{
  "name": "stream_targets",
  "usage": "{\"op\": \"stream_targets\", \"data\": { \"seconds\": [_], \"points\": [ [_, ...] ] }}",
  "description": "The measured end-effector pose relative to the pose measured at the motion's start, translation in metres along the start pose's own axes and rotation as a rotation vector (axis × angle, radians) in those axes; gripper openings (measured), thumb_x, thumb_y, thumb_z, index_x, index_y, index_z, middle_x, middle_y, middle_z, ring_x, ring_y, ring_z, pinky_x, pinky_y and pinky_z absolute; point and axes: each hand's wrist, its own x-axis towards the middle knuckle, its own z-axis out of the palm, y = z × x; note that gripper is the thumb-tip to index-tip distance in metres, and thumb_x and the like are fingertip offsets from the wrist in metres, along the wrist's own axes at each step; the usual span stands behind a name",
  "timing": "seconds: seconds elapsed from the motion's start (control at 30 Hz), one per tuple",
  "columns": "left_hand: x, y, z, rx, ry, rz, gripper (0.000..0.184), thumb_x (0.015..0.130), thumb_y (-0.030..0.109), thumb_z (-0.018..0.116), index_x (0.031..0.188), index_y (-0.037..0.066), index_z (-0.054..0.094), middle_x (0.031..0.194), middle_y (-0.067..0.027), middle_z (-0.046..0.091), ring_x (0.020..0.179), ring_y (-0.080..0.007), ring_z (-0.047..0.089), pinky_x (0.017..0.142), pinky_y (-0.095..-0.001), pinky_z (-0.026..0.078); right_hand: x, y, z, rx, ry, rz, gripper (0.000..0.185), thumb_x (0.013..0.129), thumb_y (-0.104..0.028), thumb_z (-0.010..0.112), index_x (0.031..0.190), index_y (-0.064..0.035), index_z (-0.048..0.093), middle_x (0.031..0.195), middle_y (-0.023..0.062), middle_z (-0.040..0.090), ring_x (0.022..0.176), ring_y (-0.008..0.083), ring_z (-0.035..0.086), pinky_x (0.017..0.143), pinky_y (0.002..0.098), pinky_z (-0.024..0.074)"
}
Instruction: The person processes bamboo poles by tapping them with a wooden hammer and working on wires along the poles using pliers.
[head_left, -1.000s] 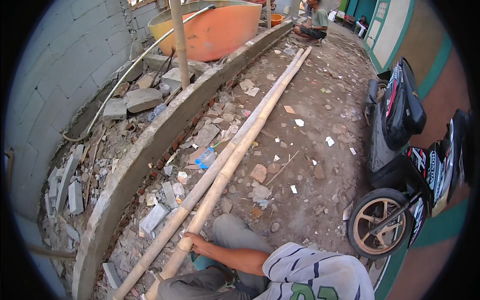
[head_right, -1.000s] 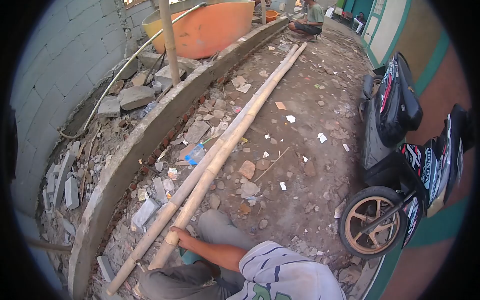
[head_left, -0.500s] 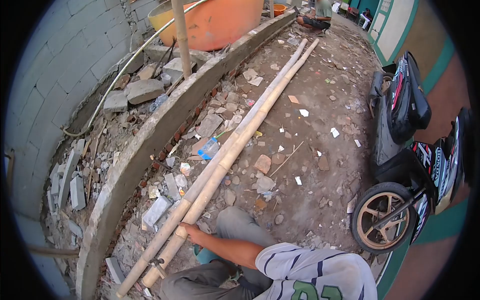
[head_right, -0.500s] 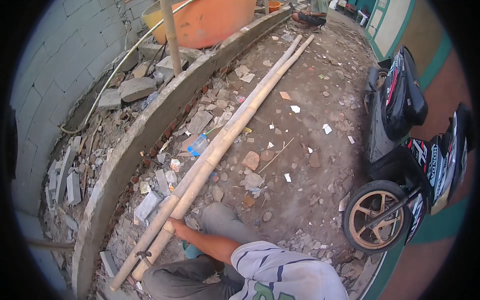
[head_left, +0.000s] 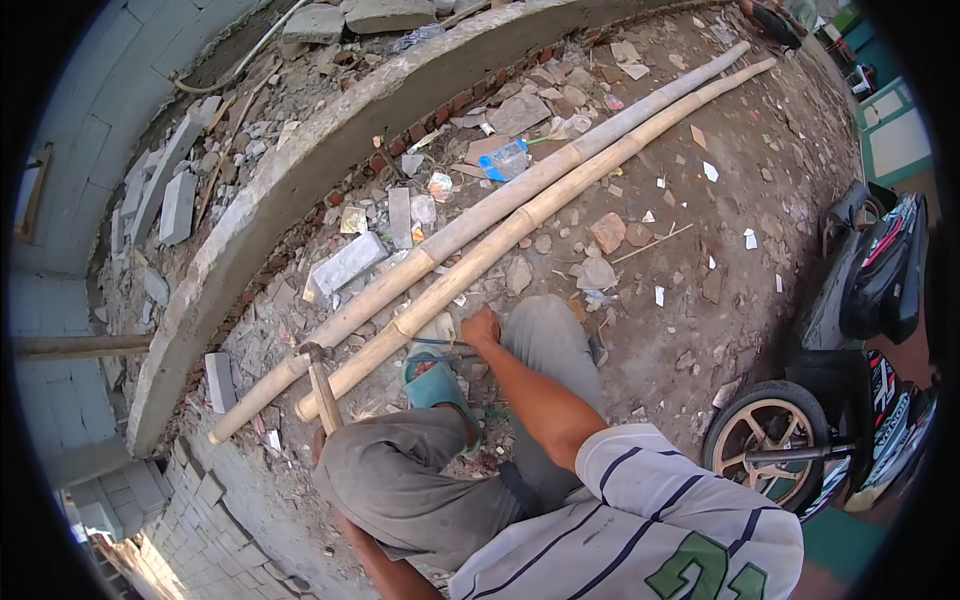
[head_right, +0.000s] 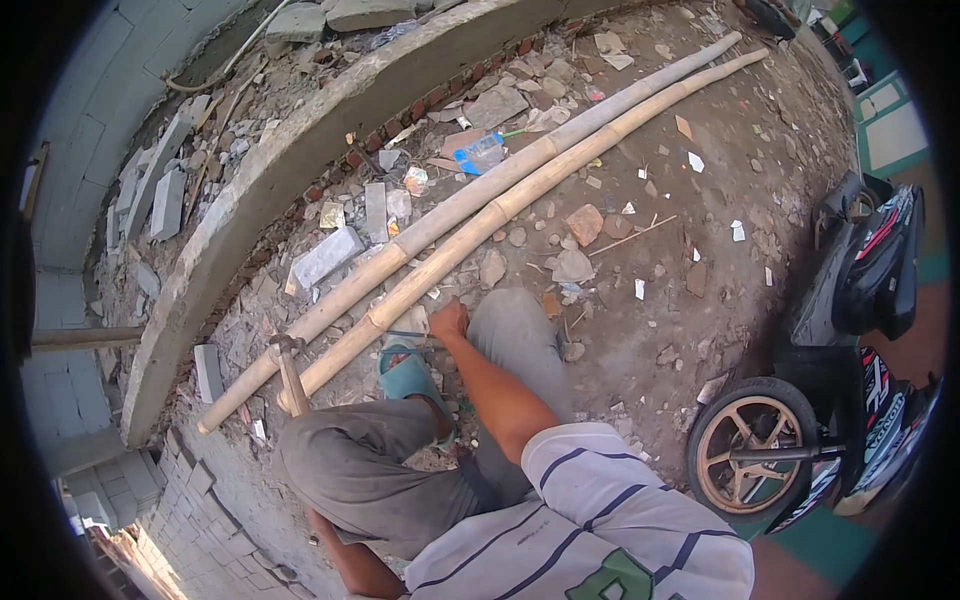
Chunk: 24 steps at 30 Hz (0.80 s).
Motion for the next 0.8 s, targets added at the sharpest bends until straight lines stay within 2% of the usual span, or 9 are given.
{"op": "stream_targets", "data": {
  "seconds": [0.1, 0.17, 0.23, 0.3, 0.4, 0.6, 0.7, 0.77, 0.8],
  "points": [
    [0.004, 0.002, -0.005, 0.004, -0.004, -0.016, 0.057, 0.083, 0.021, 0.061, 0.131, -0.001, 0.041, 0.109, -0.0146, 0.053, 0.103, -0.0197, 0.051, 0.091, -0.0330, 0.040, -0.024, 0.000, -0.013, -0.459, -0.292, -0.189, 0.040, 0.075, -0.015, 0.060, 0.114, -0.0047, 0.056, 0.121, 0.0171, 0.054, 0.113, 0.0333, 0.053, 0.093, 0.0445, 0.0437],
    [0.020, 0.013, -0.004, 0.025, -0.028, 0.003, 0.057, 0.083, 0.021, 0.062, 0.131, -0.001, 0.041, 0.108, -0.0143, 0.053, 0.102, -0.0193, 0.052, 0.091, -0.0329, 0.041, -0.040, 0.009, -0.013, -0.675, -0.322, -0.412, 0.042, 0.076, -0.018, 0.060, 0.116, -0.0078, 0.055, 0.125, 0.0150, 0.048, 0.118, 0.0338, 0.047, 0.095, 0.0490, 0.0385],
    [0.050, 0.034, 0.004, 0.045, -0.079, 0.066, 0.058, 0.082, 0.021, 0.062, 0.131, -0.001, 0.041, 0.107, -0.0140, 0.053, 0.101, -0.0190, 0.052, 0.090, -0.0327, 0.041, -0.037, 0.031, 0.011, -0.737, -0.393, -0.486, 0.040, 0.080, -0.019, 0.056, 0.118, -0.0108, 0.056, 0.120, 0.0128, 0.050, 0.113, 0.0330, 0.048, 0.094, 0.0511, 0.0362],
    [0.080, 0.063, 0.011, 0.085, -0.135, 0.129, 0.058, 0.082, 0.021, 0.063, 0.131, -0.001, 0.041, 0.106, -0.0137, 0.054, 0.100, -0.0186, 0.052, 0.090, -0.0325, 0.041, -0.038, 0.036, 0.020, -0.867, -0.427, -0.541, 0.028, 0.085, -0.023, 0.047, 0.105, -0.0134, 0.066, 0.121, 0.0121, 0.051, 0.113, 0.0309, 0.048, 0.091, 0.0522, 0.0359],
    [0.106, 0.105, 0.019, 0.157, -0.194, 0.196, 0.058, 0.081, 0.021, 0.063, 0.131, -0.001, 0.042, 0.105, -0.0132, 0.054, 0.099, -0.0180, 0.053, 0.089, -0.0322, 0.041, -0.042, 0.031, 0.015, -0.861, -0.376, -0.581, 0.027, 0.084, -0.023, 0.050, 0.101, -0.0133, 0.068, 0.116, 0.0116, 0.054, 0.111, 0.0303, 0.050, 0.088, 0.0507, 0.0377],
    [0.135, 0.166, 0.023, 0.275, -0.274, 0.265, 0.059, 0.081, 0.021, 0.065, 0.131, -0.001, 0.042, 0.102, -0.0123, 0.055, 0.097, -0.0169, 0.054, 0.088, -0.0317, 0.042, -0.054, -0.004, -0.028, -0.790, -0.313, -0.535, 0.027, 0.083, -0.022, 0.051, 0.100, -0.0080, 0.066, 0.108, 0.0158, 0.061, 0.101, 0.0327, 0.058, 0.087, 0.0522, 0.0417],
    [0.103, 0.222, 0.036, 0.197, -0.156, 0.127, 0.062, 0.075, 0.020, 0.070, 0.128, -0.001, 0.045, 0.097, -0.0103, 0.059, 0.091, -0.0176, 0.056, 0.083, -0.0297, 0.044, -0.063, -0.028, -0.057, -0.575, -0.513, -0.255, 0.030, 0.083, -0.021, 0.050, 0.103, -0.0038, 0.063, 0.104, 0.0189, 0.064, 0.095, 0.0354, 0.062, 0.083, 0.0504, 0.0469],
    [0.044, 0.305, 0.034, 0.576, -0.248, 0.424, 0.060, 0.088, 0.039, 0.057, 0.127, -0.006, 0.047, 0.115, -0.0300, 0.057, 0.106, -0.0377, 0.056, 0.092, -0.0432, 0.042, -0.068, -0.037, -0.079, -0.505, -0.464, -0.283, 0.033, 0.082, -0.019, 0.049, 0.106, 0.0009, 0.059, 0.100, 0.0213, 0.065, 0.090, 0.0385, 0.064, 0.076, 0.0495, 0.0499],
    [0.037, 0.329, 0.037, 0.502, -0.397, 0.250, 0.061, 0.088, 0.039, 0.057, 0.127, -0.007, 0.046, 0.120, -0.0301, 0.053, 0.110, -0.0414, 0.052, 0.093, -0.0448, 0.041, -0.066, -0.038, -0.089, -0.504, -0.458, -0.272, 0.033, 0.082, -0.019, 0.049, 0.106, 0.0009, 0.059, 0.100, 0.0213, 0.065, 0.090, 0.0385, 0.064, 0.076, 0.0495, 0.0499]
  ]
}}
